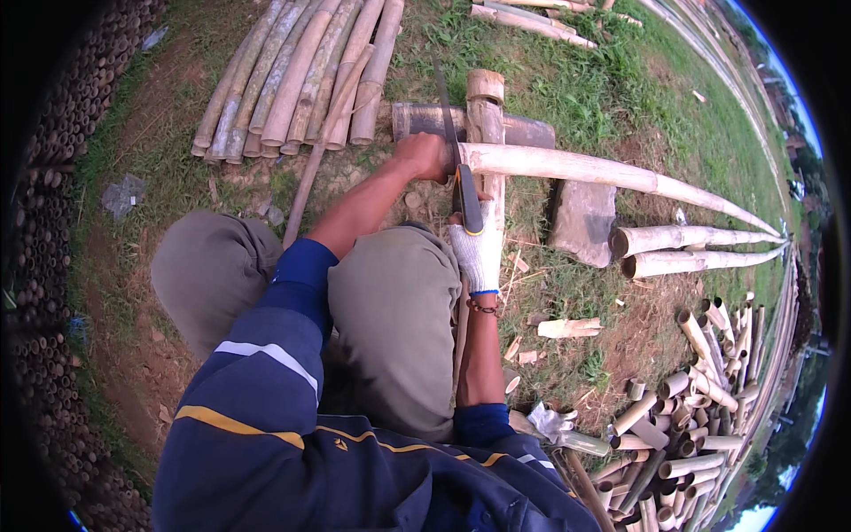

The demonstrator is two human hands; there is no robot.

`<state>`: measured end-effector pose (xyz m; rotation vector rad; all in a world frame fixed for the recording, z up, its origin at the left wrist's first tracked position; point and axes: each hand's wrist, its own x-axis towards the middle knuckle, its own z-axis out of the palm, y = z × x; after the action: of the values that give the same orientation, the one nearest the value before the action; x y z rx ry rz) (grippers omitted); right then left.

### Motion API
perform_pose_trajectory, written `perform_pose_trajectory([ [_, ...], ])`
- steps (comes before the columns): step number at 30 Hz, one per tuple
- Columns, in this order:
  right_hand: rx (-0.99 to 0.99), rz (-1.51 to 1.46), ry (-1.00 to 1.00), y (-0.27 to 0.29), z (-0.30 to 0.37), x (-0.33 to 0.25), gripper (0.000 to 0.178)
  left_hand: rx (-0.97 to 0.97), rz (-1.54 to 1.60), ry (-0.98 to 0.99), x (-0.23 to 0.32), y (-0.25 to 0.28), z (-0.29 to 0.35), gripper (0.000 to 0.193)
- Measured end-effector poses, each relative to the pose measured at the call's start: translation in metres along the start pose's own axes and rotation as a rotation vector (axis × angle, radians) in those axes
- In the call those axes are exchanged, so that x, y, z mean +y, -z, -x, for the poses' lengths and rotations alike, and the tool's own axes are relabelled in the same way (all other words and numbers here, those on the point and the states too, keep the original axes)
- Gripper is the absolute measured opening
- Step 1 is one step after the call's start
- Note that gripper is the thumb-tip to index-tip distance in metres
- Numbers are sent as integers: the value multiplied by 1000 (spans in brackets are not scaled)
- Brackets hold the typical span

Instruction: The person sits on the ground and uses a hand saw to cut bamboo poles into shorter sections. They repeatedly position each pole on a wooden support, saw through it, and place the cut pieces aside.

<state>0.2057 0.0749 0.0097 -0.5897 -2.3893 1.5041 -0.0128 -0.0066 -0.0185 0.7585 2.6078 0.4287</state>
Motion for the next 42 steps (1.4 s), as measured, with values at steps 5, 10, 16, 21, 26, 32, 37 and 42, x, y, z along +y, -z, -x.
perform_pose_trajectory([
  [5,-21,-94,28,32,122,23,63,-5,-25,5,-13,15,6,62],
  [10,-43,62,-50,75,231,9,63,20,16,-37,-5,3,5,63],
  [16,34,-135,55,3,41,28,62,22,55,-49,-9,-10,-2,65],
  [21,-31,-163,-32,2,22,15,57,-29,28,-26,0,3,2,56],
  [26,-73,-163,-95,45,192,36,68,-14,1,-17,-21,2,2,63],
  [32,-25,-148,-104,33,182,84,61,7,61,-66,-14,0,3,64],
  [37,-59,-126,-104,-1,2,10,61,-8,72,-62,-13,1,-7,66],
  [42,-3,-230,-16,10,66,40,61,-53,49,-88,-12,8,-11,64],
])
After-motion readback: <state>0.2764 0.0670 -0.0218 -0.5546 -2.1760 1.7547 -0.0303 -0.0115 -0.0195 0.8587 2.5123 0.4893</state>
